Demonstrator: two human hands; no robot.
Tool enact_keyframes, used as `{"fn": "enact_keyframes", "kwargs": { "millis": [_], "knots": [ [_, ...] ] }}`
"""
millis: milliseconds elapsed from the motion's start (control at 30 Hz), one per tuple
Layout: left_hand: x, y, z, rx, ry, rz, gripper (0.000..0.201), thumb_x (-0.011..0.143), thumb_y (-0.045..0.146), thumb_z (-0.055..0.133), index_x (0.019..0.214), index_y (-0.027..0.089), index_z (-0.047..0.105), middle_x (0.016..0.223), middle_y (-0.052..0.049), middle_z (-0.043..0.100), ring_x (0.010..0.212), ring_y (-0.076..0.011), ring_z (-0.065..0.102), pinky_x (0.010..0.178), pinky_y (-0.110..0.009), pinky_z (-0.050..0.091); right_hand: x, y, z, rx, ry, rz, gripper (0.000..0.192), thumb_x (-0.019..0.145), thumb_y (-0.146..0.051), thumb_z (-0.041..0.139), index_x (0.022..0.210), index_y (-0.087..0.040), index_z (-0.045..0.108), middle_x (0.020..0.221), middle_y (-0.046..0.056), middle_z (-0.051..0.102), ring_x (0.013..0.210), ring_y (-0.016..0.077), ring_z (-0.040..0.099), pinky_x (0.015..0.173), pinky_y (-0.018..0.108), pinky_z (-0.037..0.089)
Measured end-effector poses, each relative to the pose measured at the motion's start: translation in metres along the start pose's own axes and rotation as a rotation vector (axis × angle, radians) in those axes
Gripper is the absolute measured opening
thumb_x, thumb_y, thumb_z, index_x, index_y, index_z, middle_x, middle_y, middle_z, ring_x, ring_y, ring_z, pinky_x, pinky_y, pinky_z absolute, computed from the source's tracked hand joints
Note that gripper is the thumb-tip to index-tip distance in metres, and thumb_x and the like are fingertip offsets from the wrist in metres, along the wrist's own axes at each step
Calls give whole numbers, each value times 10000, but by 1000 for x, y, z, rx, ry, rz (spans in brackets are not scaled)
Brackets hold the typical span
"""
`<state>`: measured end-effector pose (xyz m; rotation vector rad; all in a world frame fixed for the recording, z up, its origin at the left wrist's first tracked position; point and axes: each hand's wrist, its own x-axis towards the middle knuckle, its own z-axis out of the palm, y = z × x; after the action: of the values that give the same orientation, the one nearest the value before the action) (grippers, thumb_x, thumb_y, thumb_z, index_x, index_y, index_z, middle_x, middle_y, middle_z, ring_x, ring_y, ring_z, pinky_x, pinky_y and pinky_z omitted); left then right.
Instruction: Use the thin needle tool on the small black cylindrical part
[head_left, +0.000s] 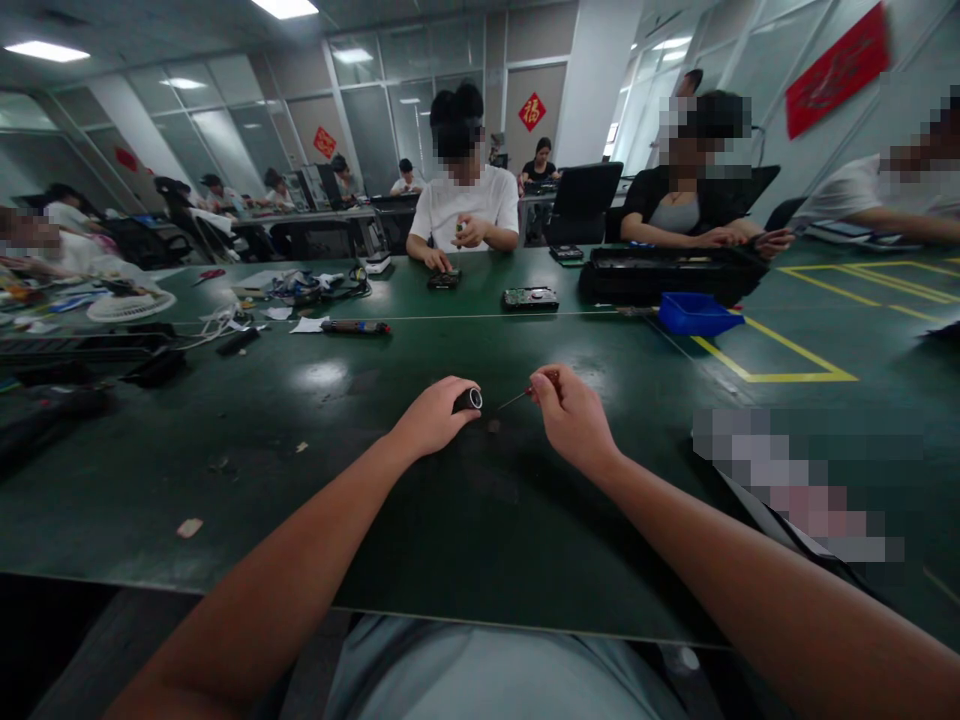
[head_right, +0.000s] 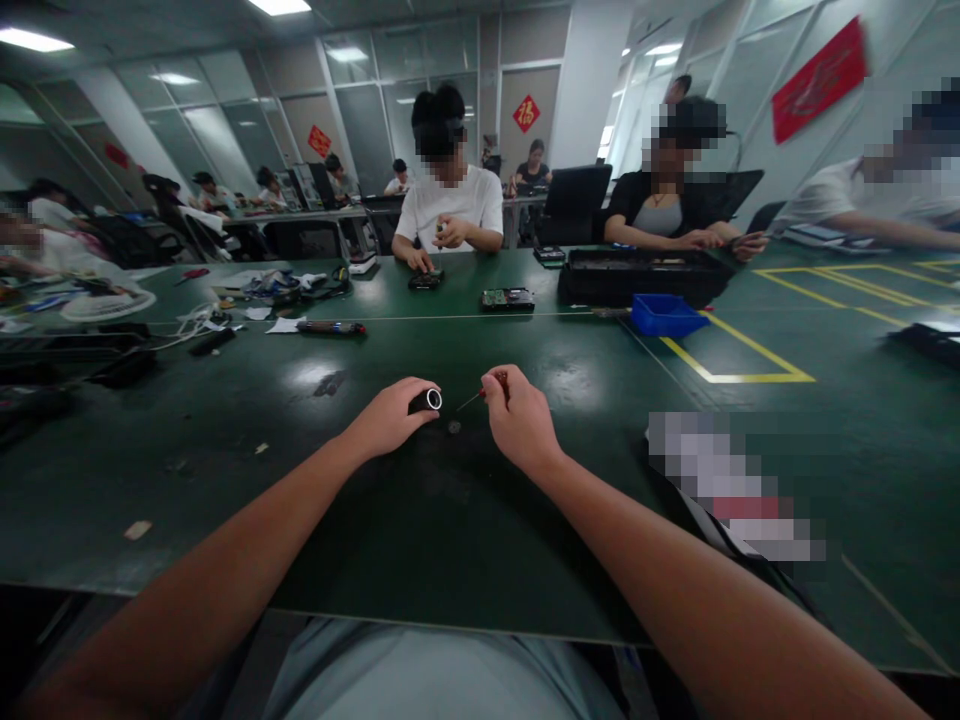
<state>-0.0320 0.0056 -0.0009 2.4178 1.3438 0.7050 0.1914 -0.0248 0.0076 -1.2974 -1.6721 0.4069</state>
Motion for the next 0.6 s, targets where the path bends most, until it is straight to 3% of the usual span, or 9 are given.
{"fn": "enact_keyframes", "kwargs": {
  "millis": [133, 267, 367, 467, 600],
  "knots": [
    [-1, 5, -2, -167, 76, -144, 361, 914, 266, 603, 1265, 205, 549, 1203, -84, 643, 1086, -242, 612, 969, -401, 483, 0, 1, 0, 12, -3, 14, 220, 977, -383, 452, 915, -225, 591, 784, 45, 685, 713, 205, 626, 676, 332, 429],
    [-3, 14, -3, -189, 95, -230, 369, 956, 340, 524, 1293, 191, 501, 1190, -104, 628, 1049, -239, 609, 926, -393, 485, -1, 3, 1, 33, 1, 18, 223, 978, -384, 461, 929, -217, 599, 800, 45, 691, 744, 206, 640, 697, 331, 439],
    [-4, 19, -2, -123, 39, -202, 343, 946, 452, 542, 1165, 189, 562, 1080, -85, 651, 967, -241, 616, 849, -382, 488, -1, 2, 0, 25, 12, 10, 224, 979, -384, 461, 933, -216, 602, 799, 46, 691, 742, 205, 642, 698, 330, 441],
    [-4, 22, 2, -20, -33, -133, 252, 960, 414, 523, 1041, 193, 611, 1031, -68, 653, 941, -233, 617, 809, -365, 479, 0, 2, -1, 28, 19, 5, 227, 980, -384, 461, 940, -215, 608, 802, 48, 694, 750, 208, 649, 702, 331, 447],
    [-6, 24, 7, 168, -161, -65, 285, 986, 373, 465, 1162, 238, 645, 1103, -67, 640, 942, -235, 629, 755, -347, 481, 0, 1, -2, 37, 22, 4, 227, 981, -381, 463, 951, -211, 610, 811, 50, 700, 764, 210, 660, 708, 330, 456]
  ]
}}
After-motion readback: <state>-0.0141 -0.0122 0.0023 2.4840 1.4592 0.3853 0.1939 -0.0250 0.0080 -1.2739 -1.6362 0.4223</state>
